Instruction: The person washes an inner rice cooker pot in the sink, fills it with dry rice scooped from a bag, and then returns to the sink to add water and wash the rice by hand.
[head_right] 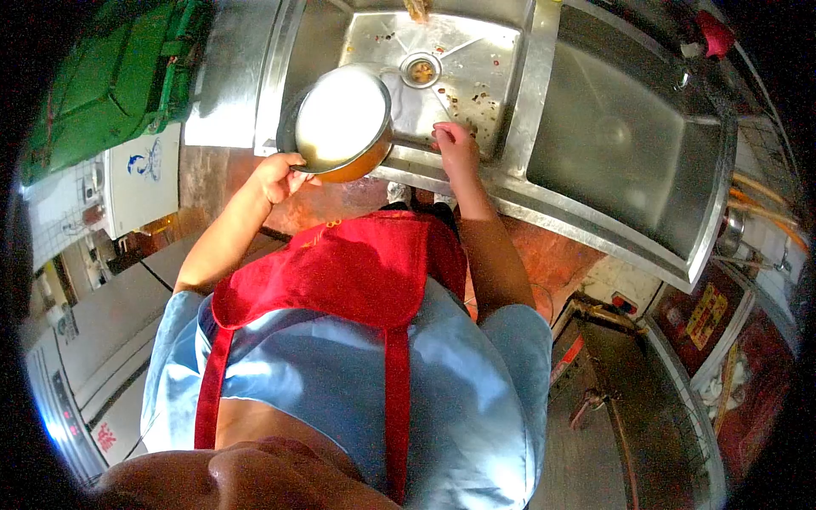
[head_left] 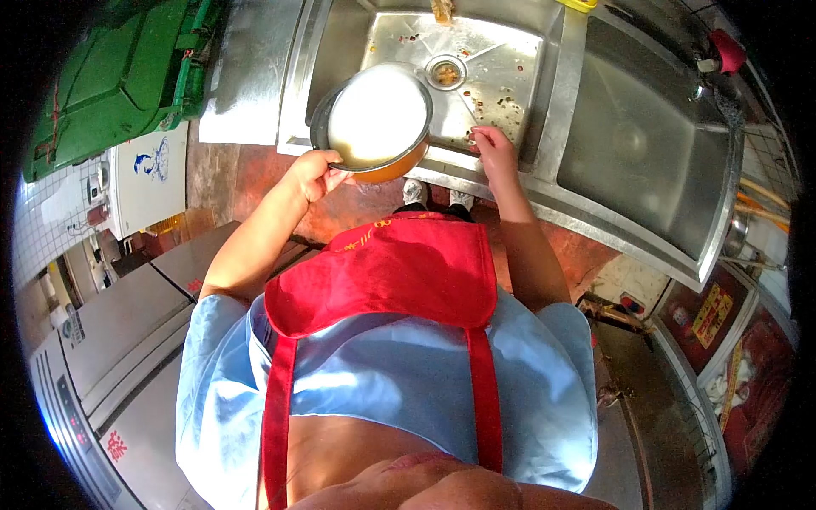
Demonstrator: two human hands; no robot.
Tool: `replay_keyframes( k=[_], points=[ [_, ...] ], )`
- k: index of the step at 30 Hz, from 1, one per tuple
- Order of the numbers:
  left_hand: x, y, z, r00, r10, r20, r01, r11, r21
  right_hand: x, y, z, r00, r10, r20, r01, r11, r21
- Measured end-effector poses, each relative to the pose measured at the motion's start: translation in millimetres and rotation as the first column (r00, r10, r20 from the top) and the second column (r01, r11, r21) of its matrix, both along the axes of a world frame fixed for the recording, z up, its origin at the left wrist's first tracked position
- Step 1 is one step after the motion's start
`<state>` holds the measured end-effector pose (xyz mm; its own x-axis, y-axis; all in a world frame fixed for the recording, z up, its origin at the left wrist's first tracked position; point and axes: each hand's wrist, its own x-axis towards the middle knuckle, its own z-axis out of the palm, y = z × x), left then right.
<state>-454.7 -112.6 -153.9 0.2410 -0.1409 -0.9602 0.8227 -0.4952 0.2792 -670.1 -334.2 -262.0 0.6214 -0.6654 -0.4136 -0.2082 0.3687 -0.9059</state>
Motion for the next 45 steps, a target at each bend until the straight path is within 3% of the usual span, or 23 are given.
replay_keyframes(
  k=[5,17,23,29,35,38,45],
  points=[
    [-0.7,-5.5,4.3,0.995,-0.061,0.082,0.061,0.998,0.008,-0.7,-2.8,0.2,0.999,0.022,-0.042,-0.022,1.000,0.005],
    [12.8,-16.3,13.4,0.997,-0.061,0.056,0.058,0.997,0.046,-3.8,-5.2,-8.4,1.000,0.015,-0.028,-0.015,0.999,-0.034],
    [15.7,-24.2,16.7,0.986,-0.146,0.079,0.142,0.988,0.052,-6.1,-5.2,-17.2,1.000,0.016,-0.026,-0.017,1.000,-0.026],
    [14.0,-33.7,24.4,0.975,-0.142,0.169,0.138,0.990,0.038,-8.2,-5.2,-15.8,1.000,-0.020,0.022,0.020,1.000,-0.017],
    [31.9,-32.3,16.6,0.963,-0.241,0.121,0.238,0.970,0.041,-11.8,-6.8,-14.1,0.999,-0.016,0.028,0.016,1.000,-0.022],
    [32.6,-36.9,19.9,0.966,-0.217,0.142,0.208,0.975,0.074,-15.8,-7.2,-7.8,0.998,-0.005,-0.063,0.002,0.998,-0.060],
    [49.8,-40.8,28.1,0.951,-0.299,0.075,0.293,0.953,0.079,-19.7,-5.6,-5.3,1.000,-0.030,0.009,0.030,1.000,0.010]
  ],
)
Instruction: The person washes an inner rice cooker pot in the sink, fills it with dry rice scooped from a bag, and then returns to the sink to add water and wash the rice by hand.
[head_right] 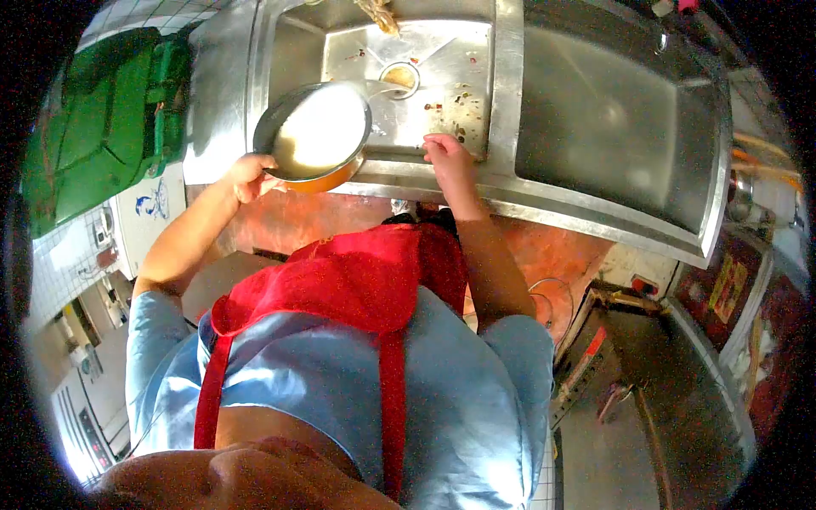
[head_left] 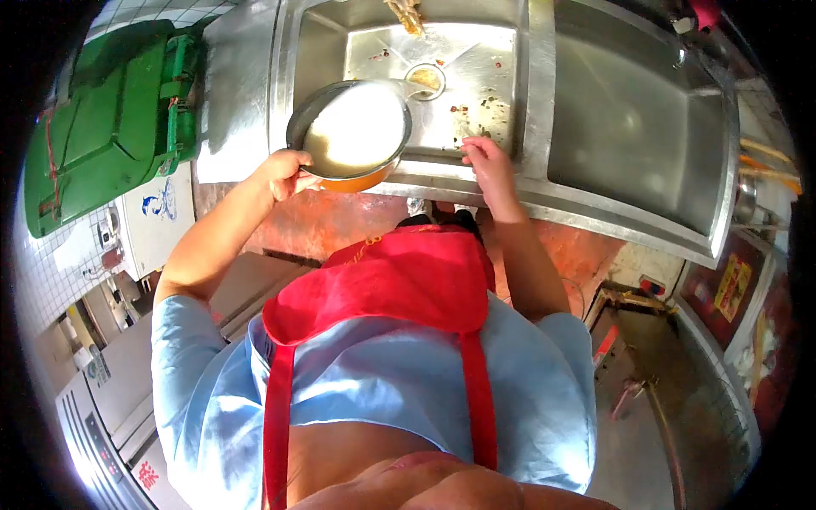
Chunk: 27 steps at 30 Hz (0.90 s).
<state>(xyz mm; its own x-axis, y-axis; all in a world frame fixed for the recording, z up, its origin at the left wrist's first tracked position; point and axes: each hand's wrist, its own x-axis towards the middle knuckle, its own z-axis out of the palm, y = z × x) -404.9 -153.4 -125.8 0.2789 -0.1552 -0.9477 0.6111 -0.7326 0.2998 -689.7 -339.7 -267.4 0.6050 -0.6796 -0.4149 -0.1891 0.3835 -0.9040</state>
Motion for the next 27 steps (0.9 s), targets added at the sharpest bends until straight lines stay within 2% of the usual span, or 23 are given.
replay_keyframes(
  k=[7,13,23,27],
  points=[
    [12.2,-1.9,10.3,0.997,-0.059,0.052,0.056,0.997,0.055,-2.6,-0.3,-4.7,1.000,-0.012,0.007,0.012,1.000,-0.005],
    [18.6,4.3,9.5,0.995,-0.046,0.084,0.043,0.998,0.038,-2.4,0.1,-3.9,1.000,-0.014,-0.005,0.014,1.000,-0.006],
    [19.5,3.9,24.0,0.995,-0.094,0.037,0.092,0.995,0.033,7.0,10.1,-13.4,0.998,-0.060,0.034,0.061,0.997,-0.040],
    [20.4,7.4,24.6,0.993,-0.104,0.047,0.103,0.994,0.029,9.7,15.5,-3.3,0.997,-0.070,-0.035,0.070,0.997,0.016]
  ],
)
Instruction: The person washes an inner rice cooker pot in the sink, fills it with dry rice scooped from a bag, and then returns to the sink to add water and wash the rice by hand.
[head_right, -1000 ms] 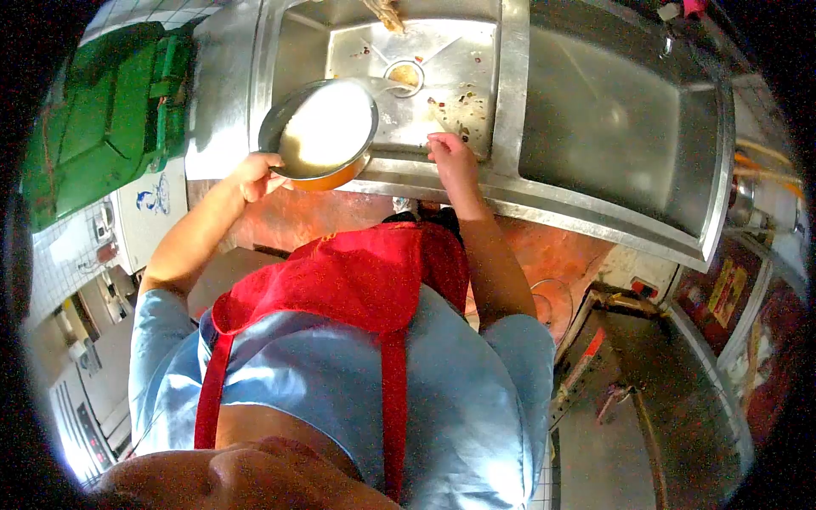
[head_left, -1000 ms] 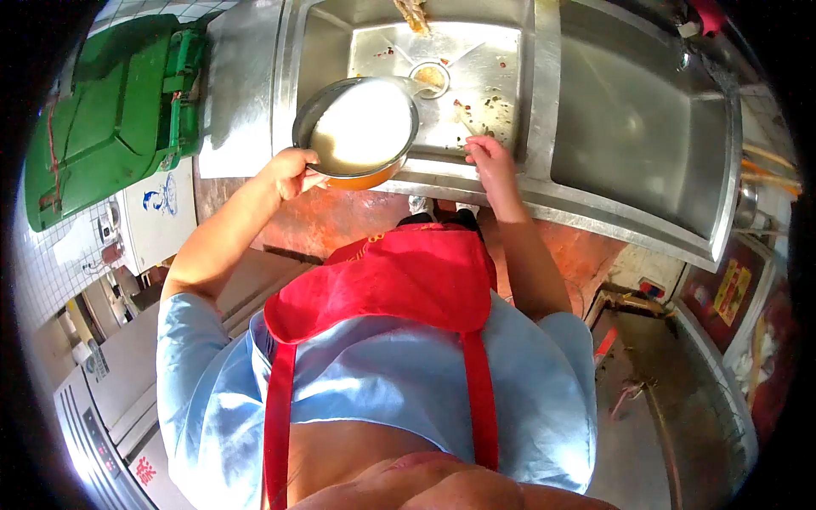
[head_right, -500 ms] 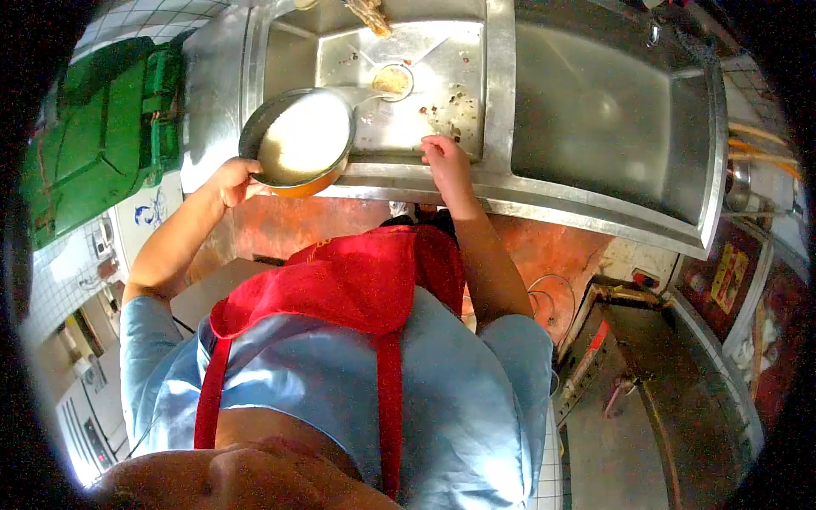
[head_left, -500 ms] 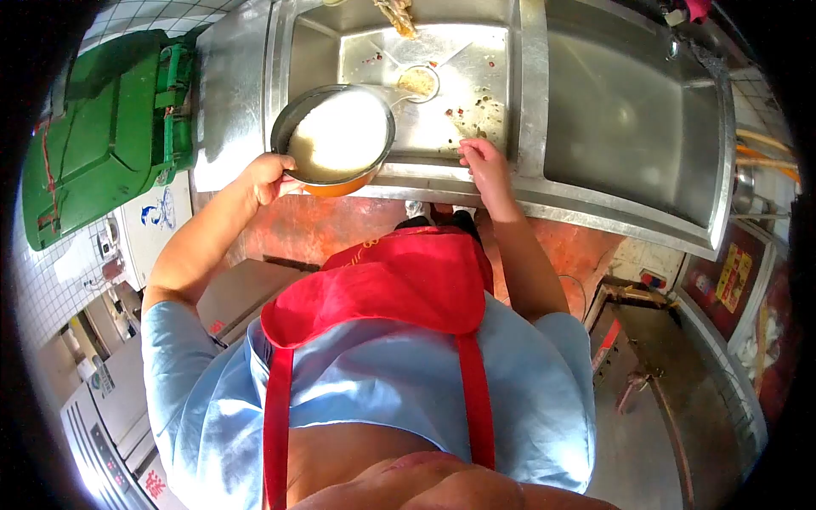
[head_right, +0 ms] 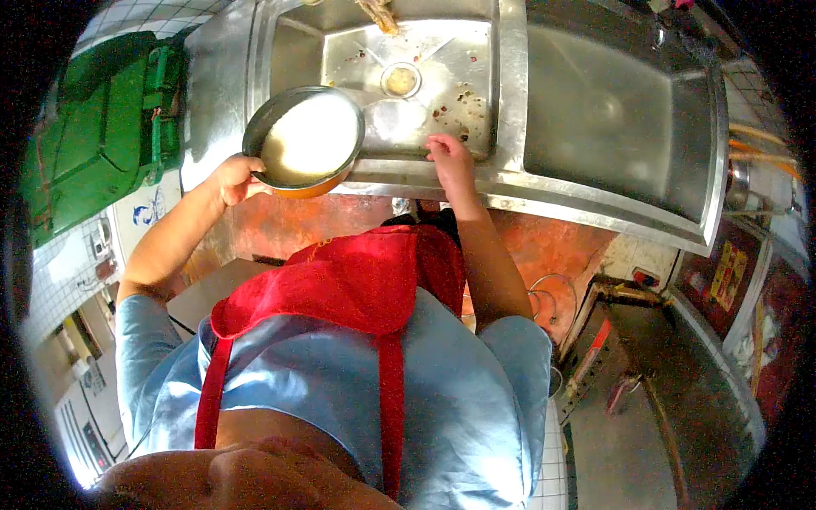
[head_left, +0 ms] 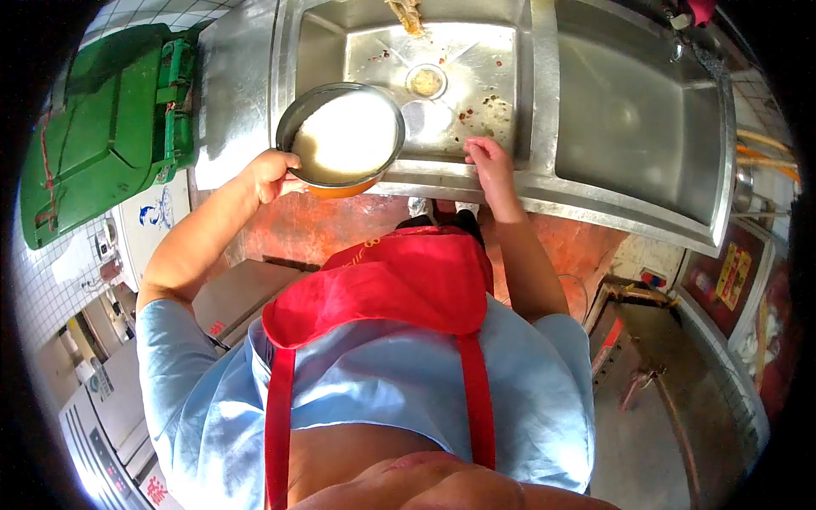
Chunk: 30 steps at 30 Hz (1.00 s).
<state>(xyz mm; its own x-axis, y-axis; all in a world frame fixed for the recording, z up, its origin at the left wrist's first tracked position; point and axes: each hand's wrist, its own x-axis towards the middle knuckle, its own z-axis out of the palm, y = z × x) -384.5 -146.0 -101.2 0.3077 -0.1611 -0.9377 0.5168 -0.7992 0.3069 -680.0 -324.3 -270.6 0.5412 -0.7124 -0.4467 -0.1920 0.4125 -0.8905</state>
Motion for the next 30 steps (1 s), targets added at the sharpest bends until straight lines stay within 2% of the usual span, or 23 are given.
replay_keyframes(
  k=[5,8,10,14,15,18,20,22,23,26,27,28,30],
  points=[
    [9.5,13.0,-7.5,1.000,-0.016,-0.016,0.015,0.999,-0.028,4.1,10.4,2.3,0.999,0.043,-0.013,-0.043,0.998,-0.048],
    [14.3,23.3,-12.8,1.000,-0.011,0.000,0.011,0.999,-0.043,10.3,21.4,3.1,0.998,-0.045,0.053,0.045,0.999,-0.001],
    [14.0,28.9,-13.0,1.000,-0.017,0.004,0.018,0.998,-0.063,13.7,27.6,11.3,1.000,-0.029,0.001,0.029,1.000,0.005],
    [14.7,43.7,-17.3,1.000,0.011,0.029,-0.007,0.989,-0.147,21.8,40.9,26.0,0.998,-0.013,-0.061,0.012,1.000,-0.025],
    [15.2,47.8,-21.4,0.998,0.031,0.048,-0.021,0.979,-0.204,23.0,44.2,24.1,0.998,-0.020,-0.062,0.018,0.999,-0.032],
    [13.0,46.1,-19.2,0.996,0.081,0.041,-0.070,0.970,-0.233,27.6,50.0,28.6,0.998,-0.062,-0.026,0.062,0.998,0.003],
    [17.1,43.5,-28.3,0.995,0.084,0.046,-0.069,0.959,-0.277,34.4,46.6,32.7,0.997,-0.030,-0.078,0.027,0.999,-0.034],
    [22.6,38.6,-40.5,0.997,0.064,0.041,-0.047,0.944,-0.326,43.0,35.1,27.5,1.000,-0.014,-0.026,0.013,0.999,-0.029],
    [21.8,32.0,-41.9,0.995,0.079,0.063,-0.057,0.955,-0.293,49.7,26.2,43.0,0.996,0.037,-0.084,-0.043,0.997,-0.063],
    [23.5,12.6,-56.1,0.993,0.119,0.027,-0.101,0.925,-0.365,80.6,-15.9,64.8,0.973,0.152,-0.171,-0.187,0.959,-0.213],
    [22.8,3.2,-61.2,0.988,0.156,0.008,-0.142,0.914,-0.380,94.7,-34.2,63.7,0.977,0.176,-0.119,-0.202,0.943,-0.266],
    [19.8,-4.2,-64.6,0.986,0.164,0.003,-0.151,0.911,-0.383,110.4,-61.7,54.7,0.936,0.233,-0.263,-0.322,0.868,-0.377],
    [18.4,-25.0,-68.2,0.983,0.185,0.006,-0.167,0.901,-0.400,152.4,-97.6,76.9,0.943,0.265,-0.199,-0.324,0.869,-0.375]
  ],
)
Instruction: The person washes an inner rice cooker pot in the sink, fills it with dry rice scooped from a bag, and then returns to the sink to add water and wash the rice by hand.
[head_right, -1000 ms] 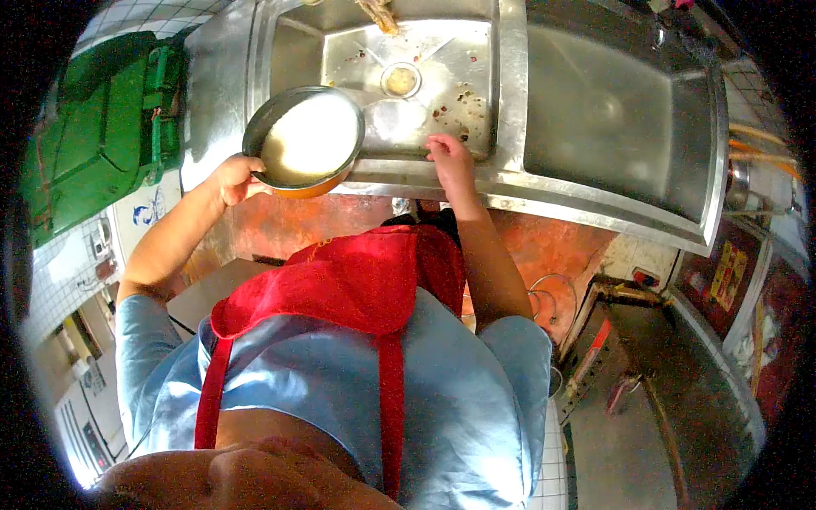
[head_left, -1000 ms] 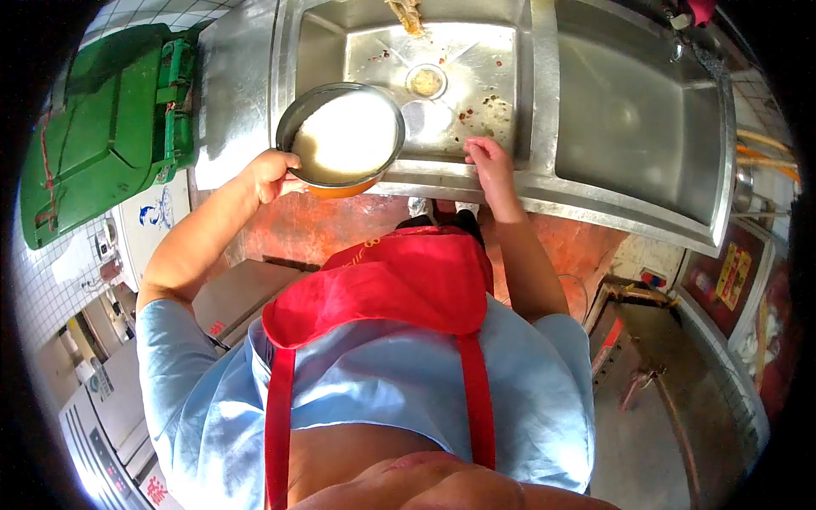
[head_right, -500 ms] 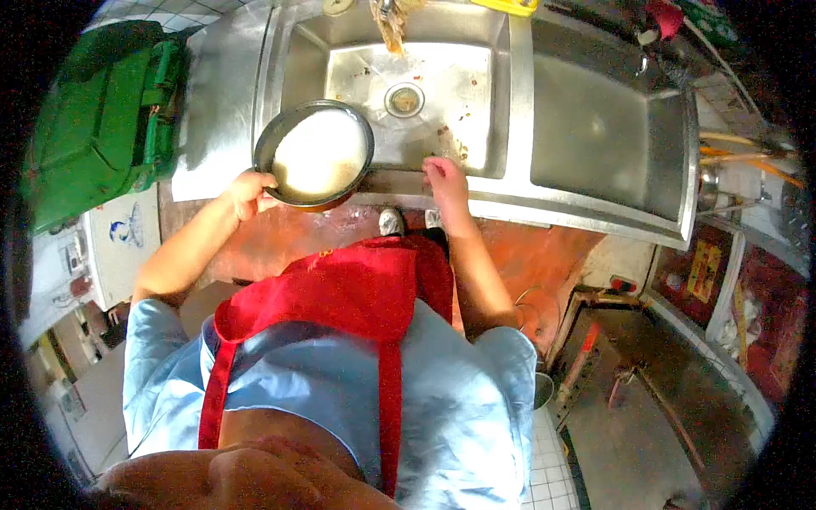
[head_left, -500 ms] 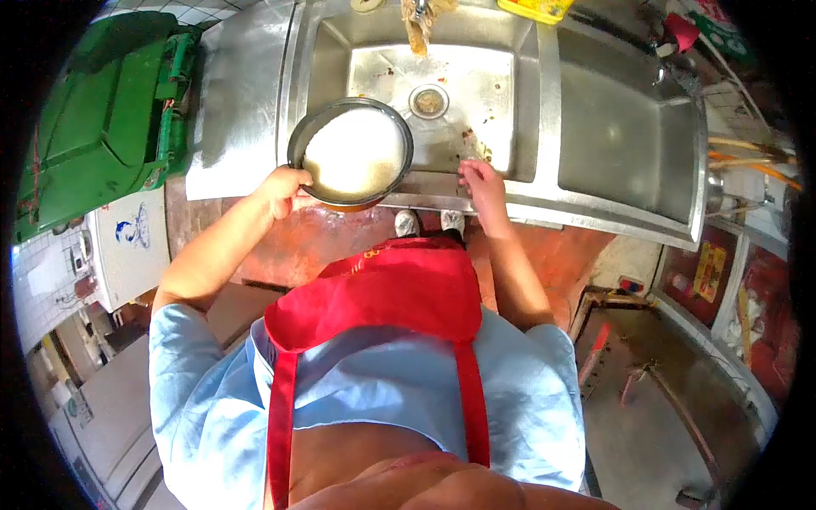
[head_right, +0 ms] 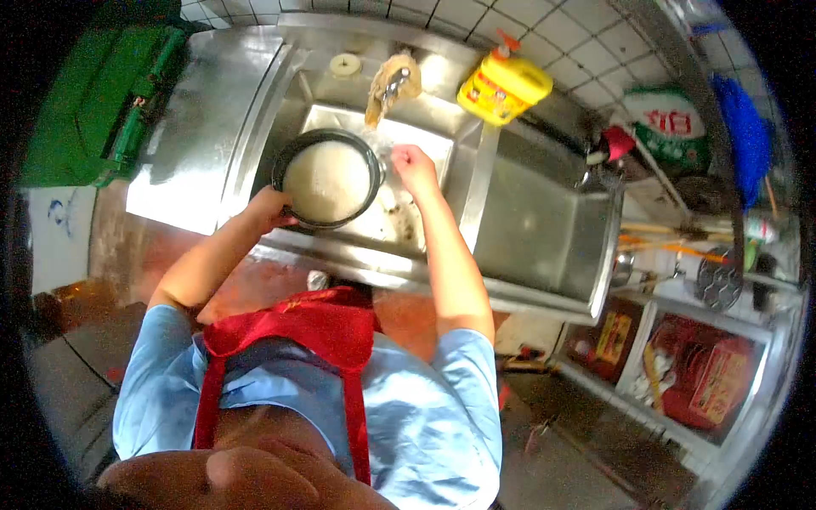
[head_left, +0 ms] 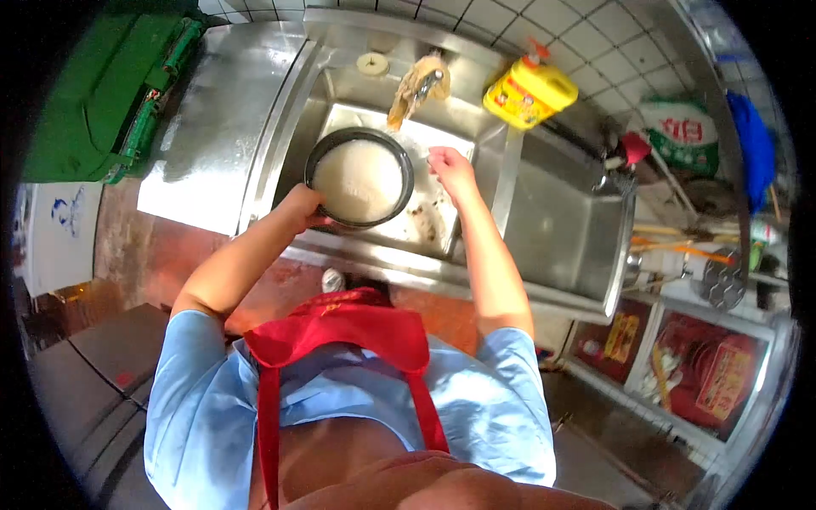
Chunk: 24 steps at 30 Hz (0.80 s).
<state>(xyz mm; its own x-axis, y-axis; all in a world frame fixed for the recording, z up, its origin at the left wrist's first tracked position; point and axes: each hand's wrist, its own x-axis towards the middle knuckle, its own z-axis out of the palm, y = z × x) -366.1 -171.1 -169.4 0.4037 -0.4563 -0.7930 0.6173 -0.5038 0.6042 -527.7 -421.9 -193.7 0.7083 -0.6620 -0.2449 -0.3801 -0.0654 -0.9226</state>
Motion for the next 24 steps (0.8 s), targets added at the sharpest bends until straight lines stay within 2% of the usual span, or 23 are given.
replay_keyframes(
  k=[2,4,7,9,12,13,16,20,22,24],
  points=[
    [4.3,-18.6,-31.8,1.000,0.007,0.010,-0.007,1.000,-0.019,46.2,-41.4,1.7,0.996,0.013,-0.087,-0.027,0.987,-0.156],
    [5.0,-37.8,-50.1,0.997,0.080,-0.003,-0.080,0.993,-0.081,89.7,-69.3,9.7,0.990,-0.026,-0.137,-0.003,0.978,-0.208],
    [3.3,-70.9,-46.9,0.984,0.172,0.042,-0.173,0.985,0.021,132.8,-92.8,10.4,0.955,-0.068,-0.290,-0.047,0.928,-0.370],
    [10.6,-85.3,-68.9,0.988,0.153,-0.010,-0.153,0.988,0.005,144.3,-95.3,11.2,0.940,-0.075,-0.333,-0.108,0.859,-0.500],
    [14.9,-102.4,-78.5,0.986,0.165,-0.038,-0.168,0.982,-0.088,141.6,-104.3,17.8,0.902,0.057,-0.428,-0.254,0.872,-0.418],
    [15.3,-107.5,-77.4,0.983,0.177,-0.038,-0.181,0.975,-0.130,139.9,-113.9,13.5,0.897,0.153,-0.415,-0.293,0.909,-0.297],
    [21.6,-122.6,-84.5,0.986,0.165,-0.007,-0.165,0.981,-0.104,135.8,-132.7,27.0,0.805,0.277,-0.525,-0.488,0.812,-0.320],
    [19.1,-128.5,-74.2,0.985,0.167,0.047,-0.158,0.976,-0.151,128.9,-145.3,39.0,0.715,0.291,-0.636,-0.658,0.588,-0.470],
    [21.4,-129.4,-80.4,0.990,0.137,0.025,-0.131,0.975,-0.178,127.2,-141.6,50.2,0.689,0.257,-0.678,-0.674,0.570,-0.469],
    [20.3,-131.1,-77.9,0.986,0.165,0.027,-0.162,0.982,-0.100,127.3,-145.1,46.9,0.700,0.234,-0.675,-0.671,0.540,-0.509]
  ],
)
